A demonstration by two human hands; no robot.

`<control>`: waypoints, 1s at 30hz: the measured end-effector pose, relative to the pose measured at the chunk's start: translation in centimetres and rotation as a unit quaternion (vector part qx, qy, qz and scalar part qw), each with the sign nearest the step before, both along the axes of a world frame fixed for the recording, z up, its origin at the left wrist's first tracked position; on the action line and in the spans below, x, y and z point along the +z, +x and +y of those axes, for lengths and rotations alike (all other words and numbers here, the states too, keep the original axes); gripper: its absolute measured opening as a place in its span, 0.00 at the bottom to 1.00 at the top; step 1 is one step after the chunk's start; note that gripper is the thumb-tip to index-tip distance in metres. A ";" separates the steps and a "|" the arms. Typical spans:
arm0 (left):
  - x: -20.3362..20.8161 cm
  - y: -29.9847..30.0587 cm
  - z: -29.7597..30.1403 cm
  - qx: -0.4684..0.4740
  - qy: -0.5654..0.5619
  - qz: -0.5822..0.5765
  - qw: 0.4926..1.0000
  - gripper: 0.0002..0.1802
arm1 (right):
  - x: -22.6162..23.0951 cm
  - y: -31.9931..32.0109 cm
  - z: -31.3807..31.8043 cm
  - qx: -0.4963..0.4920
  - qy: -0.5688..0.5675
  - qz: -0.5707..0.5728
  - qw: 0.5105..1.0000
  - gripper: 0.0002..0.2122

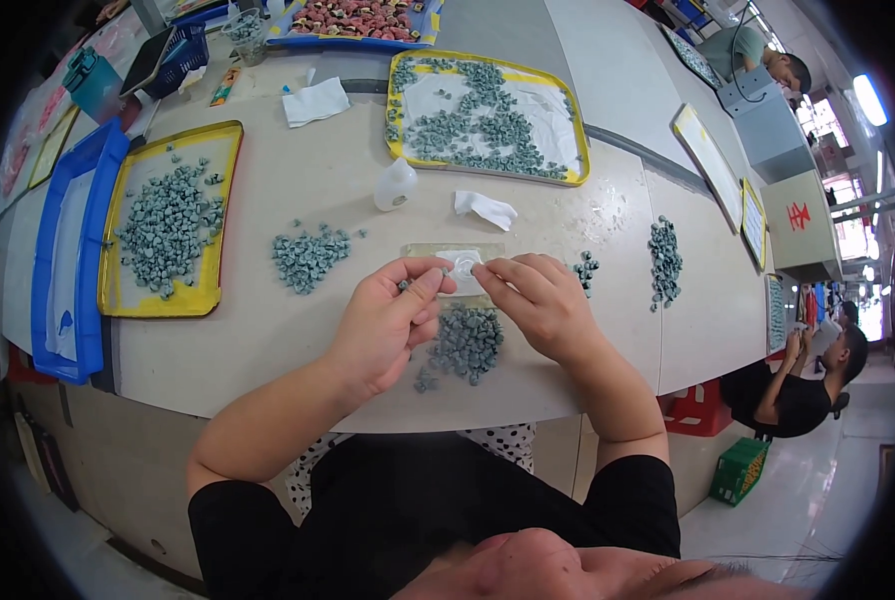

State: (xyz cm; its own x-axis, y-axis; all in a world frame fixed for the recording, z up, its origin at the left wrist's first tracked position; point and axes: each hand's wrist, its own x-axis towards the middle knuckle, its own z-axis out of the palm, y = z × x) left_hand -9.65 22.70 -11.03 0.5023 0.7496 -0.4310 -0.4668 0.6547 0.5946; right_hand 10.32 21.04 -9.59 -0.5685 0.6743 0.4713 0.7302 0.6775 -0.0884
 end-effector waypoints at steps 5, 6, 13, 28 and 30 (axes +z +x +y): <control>-0.4 -0.1 -0.2 -0.019 -0.009 -0.031 0.999 0.07 | -0.9 -0.9 -0.1 -0.020 -0.053 0.175 0.983 0.13; -0.5 -0.1 -0.3 -0.030 -0.005 -0.049 0.998 0.07 | -0.6 -1.1 -0.2 -0.018 -0.038 0.188 0.981 0.13; 0.1 0.0 -0.5 -0.081 -0.039 -0.025 0.996 0.11 | -1.1 -1.5 -0.5 0.043 0.015 0.210 0.977 0.14; 0.1 0.1 -0.8 -0.102 -0.071 -0.028 0.992 0.18 | -0.7 -2.0 -0.5 0.101 0.113 0.098 0.984 0.11; 0.2 0.1 -0.9 -0.100 -0.072 -0.025 0.992 0.18 | -0.6 -2.2 -0.5 0.101 0.112 0.088 0.985 0.10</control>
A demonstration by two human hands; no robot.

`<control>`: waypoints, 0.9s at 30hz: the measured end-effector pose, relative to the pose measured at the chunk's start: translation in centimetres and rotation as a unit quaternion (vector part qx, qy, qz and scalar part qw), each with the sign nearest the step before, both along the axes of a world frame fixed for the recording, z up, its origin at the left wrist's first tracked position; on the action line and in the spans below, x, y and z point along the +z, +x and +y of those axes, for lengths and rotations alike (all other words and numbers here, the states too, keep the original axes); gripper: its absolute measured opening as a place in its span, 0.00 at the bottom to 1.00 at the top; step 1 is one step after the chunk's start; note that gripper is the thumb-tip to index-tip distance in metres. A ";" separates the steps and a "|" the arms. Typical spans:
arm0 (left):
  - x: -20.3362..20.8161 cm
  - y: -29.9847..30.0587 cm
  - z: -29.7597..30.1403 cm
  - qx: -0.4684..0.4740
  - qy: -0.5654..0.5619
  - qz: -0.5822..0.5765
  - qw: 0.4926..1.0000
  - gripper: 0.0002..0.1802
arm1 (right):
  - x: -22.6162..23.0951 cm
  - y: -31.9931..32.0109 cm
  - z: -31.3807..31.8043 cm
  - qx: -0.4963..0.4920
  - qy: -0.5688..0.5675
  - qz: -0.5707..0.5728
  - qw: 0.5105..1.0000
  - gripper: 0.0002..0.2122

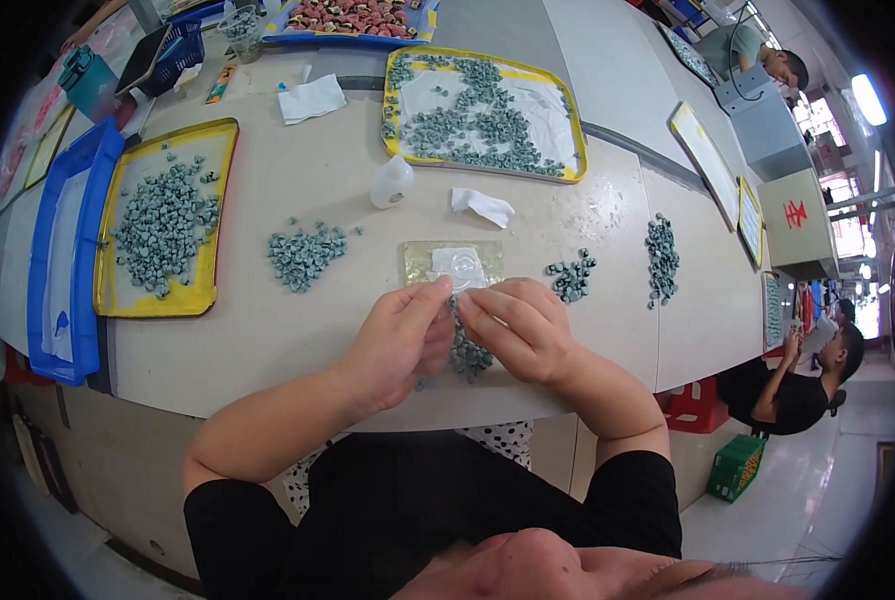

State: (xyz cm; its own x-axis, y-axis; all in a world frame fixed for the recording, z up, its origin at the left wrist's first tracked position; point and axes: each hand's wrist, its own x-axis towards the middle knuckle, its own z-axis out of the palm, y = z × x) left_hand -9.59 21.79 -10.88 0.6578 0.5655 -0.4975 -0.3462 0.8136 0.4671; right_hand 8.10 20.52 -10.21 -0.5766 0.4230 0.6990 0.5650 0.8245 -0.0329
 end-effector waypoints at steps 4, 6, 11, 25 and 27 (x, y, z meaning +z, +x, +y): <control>0.1 -0.1 -0.3 0.012 0.011 0.012 1.000 0.17 | 0.2 -0.4 -0.2 -0.002 -0.007 -0.014 1.000 0.11; 0.1 0.1 -0.7 0.038 0.017 0.019 0.999 0.16 | 0.0 -0.6 -0.2 0.003 0.008 -0.013 1.000 0.11; 0.2 0.0 -1.8 0.083 0.142 0.071 0.984 0.16 | -0.5 -1.2 -0.1 0.032 0.032 0.017 0.999 0.10; -0.9 -0.9 -0.7 0.101 0.254 0.135 0.952 0.15 | 0.1 0.0 0.3 -0.111 -0.131 0.125 0.977 0.09; -1.1 -1.0 -0.4 0.088 0.278 0.155 0.944 0.16 | 0.6 1.2 0.8 -0.224 -0.187 0.169 0.942 0.08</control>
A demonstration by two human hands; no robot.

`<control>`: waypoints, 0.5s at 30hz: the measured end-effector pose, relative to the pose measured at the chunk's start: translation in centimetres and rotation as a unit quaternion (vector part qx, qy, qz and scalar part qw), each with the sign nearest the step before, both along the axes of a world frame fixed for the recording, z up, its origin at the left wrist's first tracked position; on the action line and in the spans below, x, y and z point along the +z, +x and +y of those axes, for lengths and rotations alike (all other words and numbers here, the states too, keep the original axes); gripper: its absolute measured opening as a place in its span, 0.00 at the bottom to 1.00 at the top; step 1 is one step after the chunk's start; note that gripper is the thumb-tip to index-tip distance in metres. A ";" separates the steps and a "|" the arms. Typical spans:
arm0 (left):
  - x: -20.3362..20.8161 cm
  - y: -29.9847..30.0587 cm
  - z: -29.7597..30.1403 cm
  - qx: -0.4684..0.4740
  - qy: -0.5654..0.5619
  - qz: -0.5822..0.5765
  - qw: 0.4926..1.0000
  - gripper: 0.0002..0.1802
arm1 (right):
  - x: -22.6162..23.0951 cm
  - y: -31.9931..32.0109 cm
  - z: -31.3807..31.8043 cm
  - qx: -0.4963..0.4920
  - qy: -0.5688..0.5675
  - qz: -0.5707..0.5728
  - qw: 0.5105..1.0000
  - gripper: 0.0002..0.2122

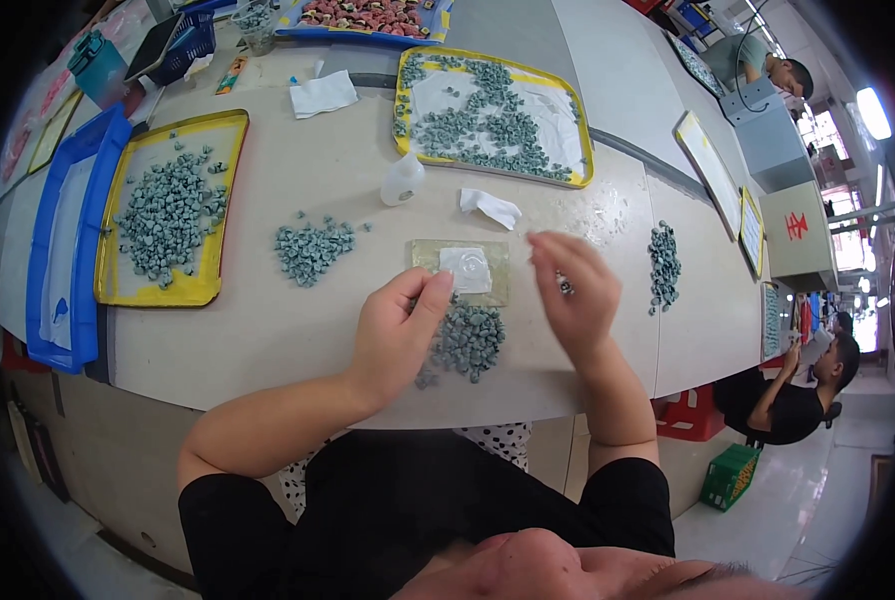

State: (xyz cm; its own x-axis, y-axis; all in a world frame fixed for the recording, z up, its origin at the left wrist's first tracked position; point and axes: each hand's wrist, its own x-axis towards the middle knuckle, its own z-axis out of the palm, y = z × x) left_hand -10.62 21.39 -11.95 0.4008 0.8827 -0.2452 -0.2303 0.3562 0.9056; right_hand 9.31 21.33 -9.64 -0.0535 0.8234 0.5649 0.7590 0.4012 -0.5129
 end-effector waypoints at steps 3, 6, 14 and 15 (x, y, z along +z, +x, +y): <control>-0.2 0.2 0.1 -0.016 0.022 0.006 1.000 0.16 | 1.0 1.8 0.8 -0.091 -0.114 0.016 0.989 0.06; -0.5 0.4 0.1 -0.014 0.026 0.014 0.999 0.16 | 0.1 4.7 1.0 -0.097 -0.166 -0.080 0.978 0.06; -0.8 1.1 0.0 -0.021 0.069 0.042 0.997 0.16 | 0.2 3.0 0.0 -0.027 -0.201 -0.033 0.979 0.06; -0.8 1.2 0.0 -0.020 0.075 0.054 0.996 0.16 | 0.4 2.4 -0.2 0.016 -0.185 -0.019 0.983 0.07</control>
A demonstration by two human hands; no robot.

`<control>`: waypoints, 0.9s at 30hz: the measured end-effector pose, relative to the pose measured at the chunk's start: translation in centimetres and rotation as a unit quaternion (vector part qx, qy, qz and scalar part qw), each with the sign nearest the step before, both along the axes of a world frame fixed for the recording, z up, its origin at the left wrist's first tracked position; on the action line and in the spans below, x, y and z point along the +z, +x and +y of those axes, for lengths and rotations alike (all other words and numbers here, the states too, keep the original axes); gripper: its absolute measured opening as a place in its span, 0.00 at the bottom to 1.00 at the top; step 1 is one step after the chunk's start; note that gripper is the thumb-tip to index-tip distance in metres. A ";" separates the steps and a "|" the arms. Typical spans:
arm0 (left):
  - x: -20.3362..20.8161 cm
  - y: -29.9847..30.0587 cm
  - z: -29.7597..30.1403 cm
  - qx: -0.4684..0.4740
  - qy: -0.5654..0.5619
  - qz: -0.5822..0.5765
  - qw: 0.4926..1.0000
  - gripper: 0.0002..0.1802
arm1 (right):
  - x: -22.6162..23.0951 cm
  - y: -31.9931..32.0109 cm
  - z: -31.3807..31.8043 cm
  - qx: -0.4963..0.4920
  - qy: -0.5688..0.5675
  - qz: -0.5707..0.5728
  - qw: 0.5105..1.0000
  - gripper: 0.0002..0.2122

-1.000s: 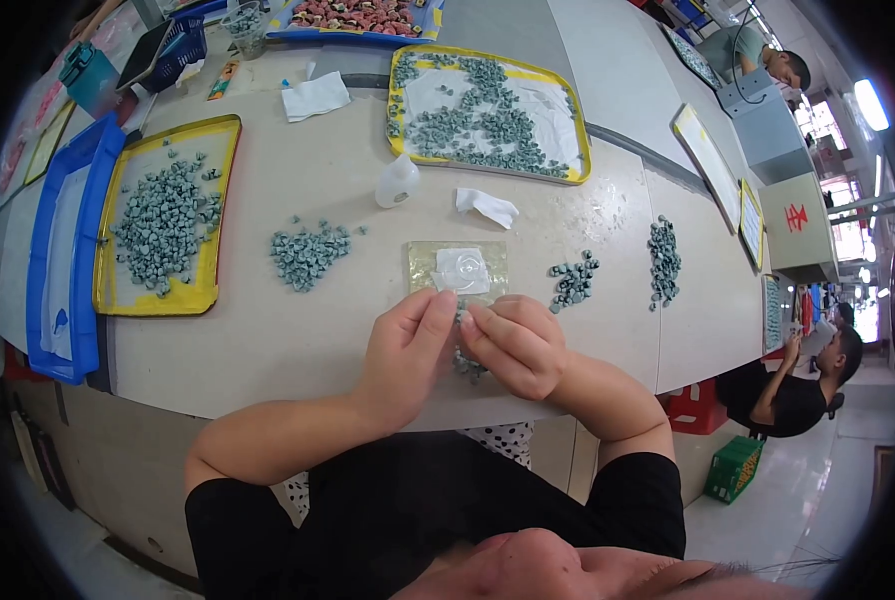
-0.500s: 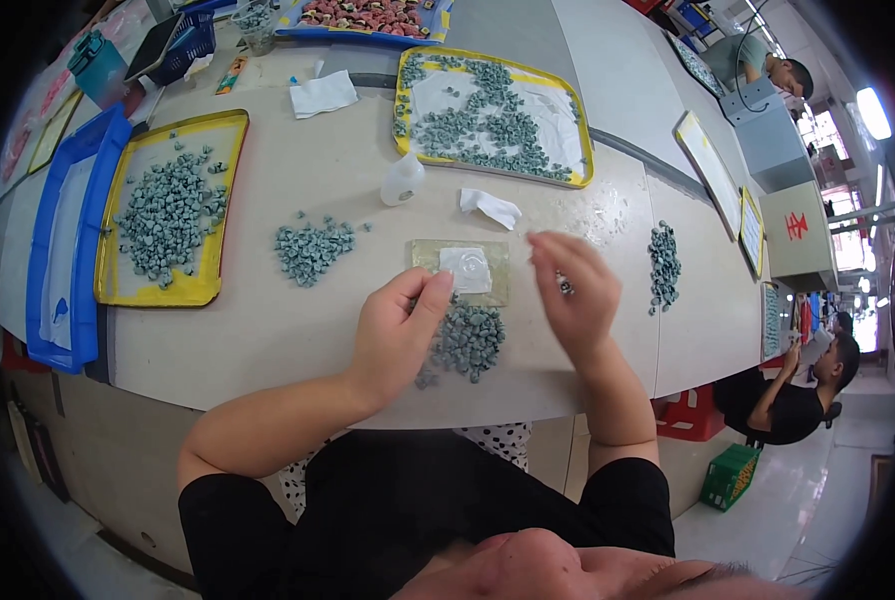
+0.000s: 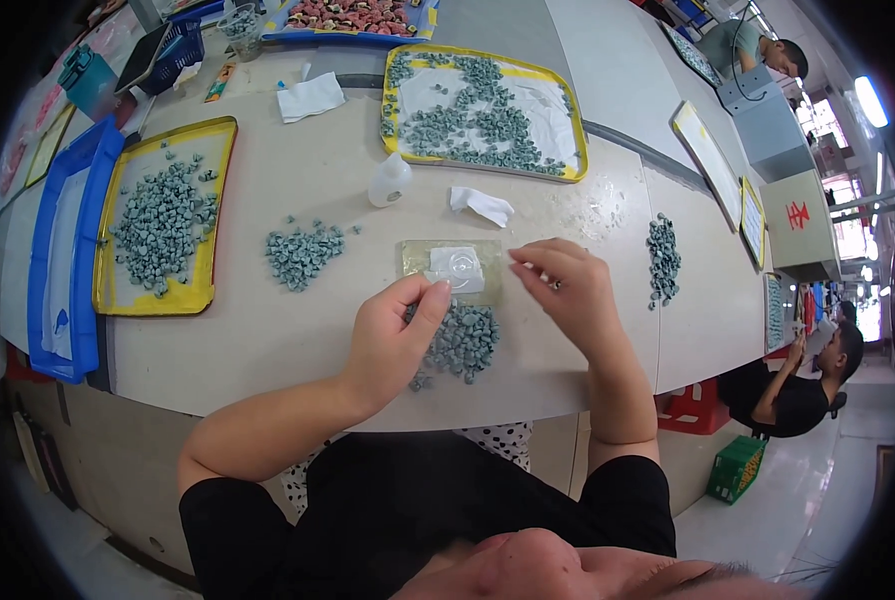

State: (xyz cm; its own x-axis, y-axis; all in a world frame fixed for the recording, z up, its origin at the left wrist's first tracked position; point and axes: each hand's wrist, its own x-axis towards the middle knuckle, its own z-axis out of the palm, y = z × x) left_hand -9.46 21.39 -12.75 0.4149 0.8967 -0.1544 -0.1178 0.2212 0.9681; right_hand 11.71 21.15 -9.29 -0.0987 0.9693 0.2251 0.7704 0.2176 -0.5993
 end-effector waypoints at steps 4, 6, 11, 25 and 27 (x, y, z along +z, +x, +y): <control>0.1 0.3 -0.1 -0.001 0.000 0.016 1.000 0.16 | -0.3 -1.7 -0.8 0.107 0.074 0.019 0.991 0.09; -0.2 0.6 -0.1 -0.010 0.039 0.045 0.998 0.16 | 0.4 -1.9 -0.9 0.120 0.092 0.002 0.988 0.09; -0.3 0.5 -0.2 -0.049 0.012 0.057 0.997 0.16 | 0.7 2.8 0.5 -0.024 0.000 -0.009 1.000 0.07; 0.6 0.8 1.3 0.058 -0.181 -0.166 0.968 0.05 | -0.9 3.9 0.5 -0.032 -0.148 -0.112 0.982 0.07; 0.6 0.6 1.4 0.050 -0.196 -0.176 0.963 0.08 | -0.7 3.4 0.7 -0.030 -0.152 -0.093 0.984 0.07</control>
State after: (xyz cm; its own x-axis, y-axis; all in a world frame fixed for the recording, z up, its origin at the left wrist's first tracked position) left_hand -8.83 22.81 -12.12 0.4178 0.8359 -0.3560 -0.4625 0.5329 0.7086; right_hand 15.06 21.81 -10.03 -0.0506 0.9944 -0.0931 0.8785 0.0000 -0.4777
